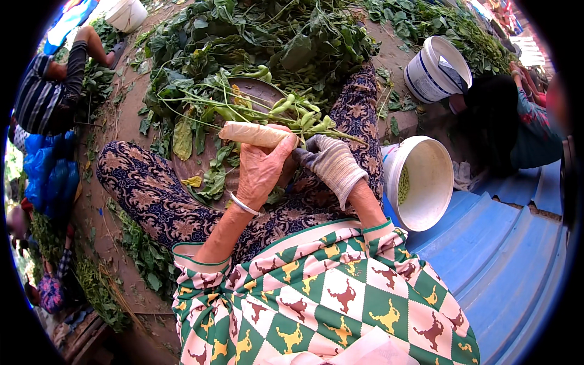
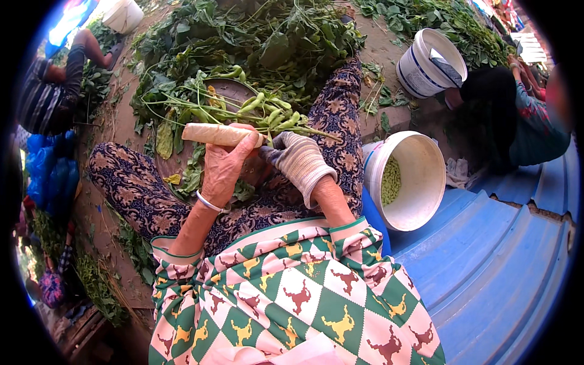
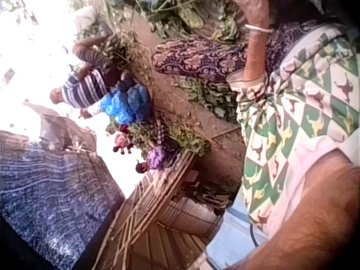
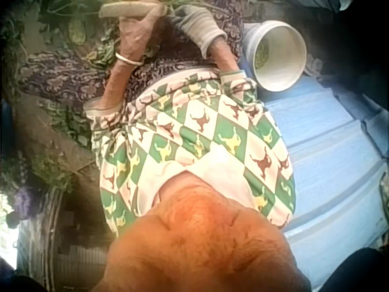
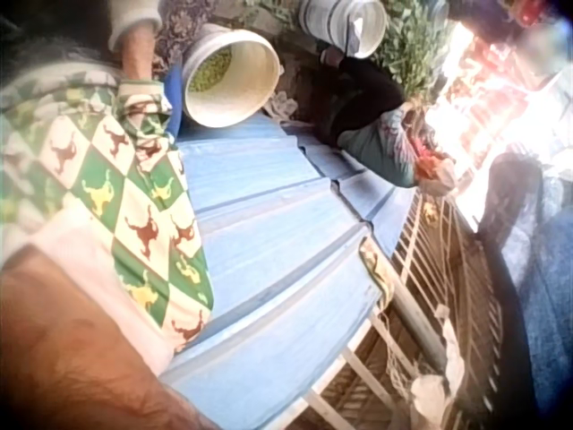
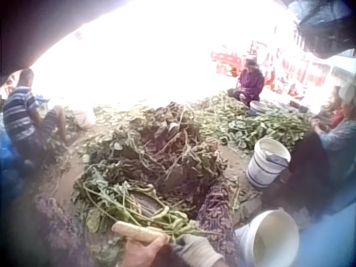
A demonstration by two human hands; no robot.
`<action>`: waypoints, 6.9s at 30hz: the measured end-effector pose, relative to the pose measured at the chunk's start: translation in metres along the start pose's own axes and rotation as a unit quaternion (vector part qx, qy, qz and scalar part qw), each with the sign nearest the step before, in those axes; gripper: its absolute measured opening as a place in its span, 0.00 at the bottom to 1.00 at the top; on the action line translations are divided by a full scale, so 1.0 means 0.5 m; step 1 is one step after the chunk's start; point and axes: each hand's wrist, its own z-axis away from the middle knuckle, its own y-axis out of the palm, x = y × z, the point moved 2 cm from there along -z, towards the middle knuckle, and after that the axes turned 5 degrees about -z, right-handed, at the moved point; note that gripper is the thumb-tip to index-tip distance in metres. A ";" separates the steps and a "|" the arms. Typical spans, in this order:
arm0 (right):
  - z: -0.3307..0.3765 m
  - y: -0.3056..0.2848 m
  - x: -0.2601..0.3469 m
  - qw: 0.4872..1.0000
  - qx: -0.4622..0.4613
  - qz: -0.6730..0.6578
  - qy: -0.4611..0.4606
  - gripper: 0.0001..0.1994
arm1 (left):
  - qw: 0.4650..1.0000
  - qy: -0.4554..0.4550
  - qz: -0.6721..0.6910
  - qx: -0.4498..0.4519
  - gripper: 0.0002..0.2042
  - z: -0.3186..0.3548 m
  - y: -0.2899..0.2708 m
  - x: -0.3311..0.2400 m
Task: The person sits on the ground and shells green vegetables by hand, removing pods from stems and placing them into a white bucket. The task is performed continuously with other people working nearby.
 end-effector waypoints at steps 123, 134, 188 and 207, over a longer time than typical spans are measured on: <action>0.002 -0.009 0.004 0.956 0.072 -0.255 0.127 0.11 | 0.988 0.075 -0.132 0.042 0.04 -0.015 -0.003 -0.008; -0.026 0.033 -0.065 0.969 0.019 0.136 -0.208 0.09 | 0.953 0.132 -0.249 0.112 0.06 -0.063 0.024 -0.051; -0.016 -0.038 0.042 0.985 0.014 0.172 -0.019 0.13 | 0.999 0.026 -0.019 -0.020 0.06 -0.015 0.006 -0.004; -0.008 -0.005 0.043 0.984 0.017 0.174 0.017 0.12 | 0.995 0.056 -0.078 -0.034 0.06 -0.023 0.000 -0.001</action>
